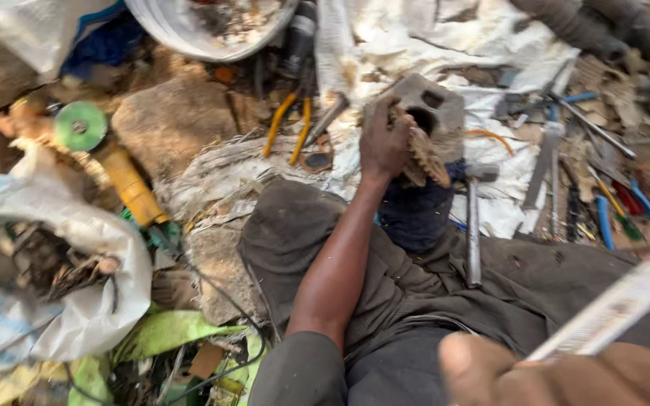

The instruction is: The person sits on the ground and uses a wrench and hammer to work on a rusty metal gear resting on a stone block. They repeatedly strike the wrench with the hammer to loosen or adjust parts of the gear, occasionally rotating the gear to access different sections.

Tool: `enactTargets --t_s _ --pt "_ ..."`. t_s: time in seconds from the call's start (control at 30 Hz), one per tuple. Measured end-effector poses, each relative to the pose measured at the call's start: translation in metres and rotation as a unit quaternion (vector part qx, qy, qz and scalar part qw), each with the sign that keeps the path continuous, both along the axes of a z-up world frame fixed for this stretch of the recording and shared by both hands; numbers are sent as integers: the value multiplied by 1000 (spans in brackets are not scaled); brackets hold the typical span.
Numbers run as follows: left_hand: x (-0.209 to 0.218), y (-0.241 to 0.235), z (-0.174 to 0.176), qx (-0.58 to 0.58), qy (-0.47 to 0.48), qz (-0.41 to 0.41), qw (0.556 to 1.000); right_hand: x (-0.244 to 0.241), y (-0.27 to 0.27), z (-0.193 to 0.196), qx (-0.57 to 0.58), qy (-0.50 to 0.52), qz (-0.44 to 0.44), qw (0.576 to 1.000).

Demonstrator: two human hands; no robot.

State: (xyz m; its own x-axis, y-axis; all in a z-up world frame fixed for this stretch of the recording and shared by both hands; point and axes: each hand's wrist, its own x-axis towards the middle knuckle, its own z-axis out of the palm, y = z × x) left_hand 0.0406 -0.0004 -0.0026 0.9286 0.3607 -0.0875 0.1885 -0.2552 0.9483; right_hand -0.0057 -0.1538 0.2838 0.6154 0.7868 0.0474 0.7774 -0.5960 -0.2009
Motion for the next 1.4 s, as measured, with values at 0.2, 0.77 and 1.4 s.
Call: enactTargets --t_s 0.2,0.77,1.4 --pt "10 11 1 48 -56 -14 997 40 8 22 40 11 2 999" --pt "17 13 -13 -39 -6 -84 996 158 0 -187 439 502 -251 702" --pt "16 5 -26 -27 -59 -71 995 179 51 -200 328 571 -186 729"
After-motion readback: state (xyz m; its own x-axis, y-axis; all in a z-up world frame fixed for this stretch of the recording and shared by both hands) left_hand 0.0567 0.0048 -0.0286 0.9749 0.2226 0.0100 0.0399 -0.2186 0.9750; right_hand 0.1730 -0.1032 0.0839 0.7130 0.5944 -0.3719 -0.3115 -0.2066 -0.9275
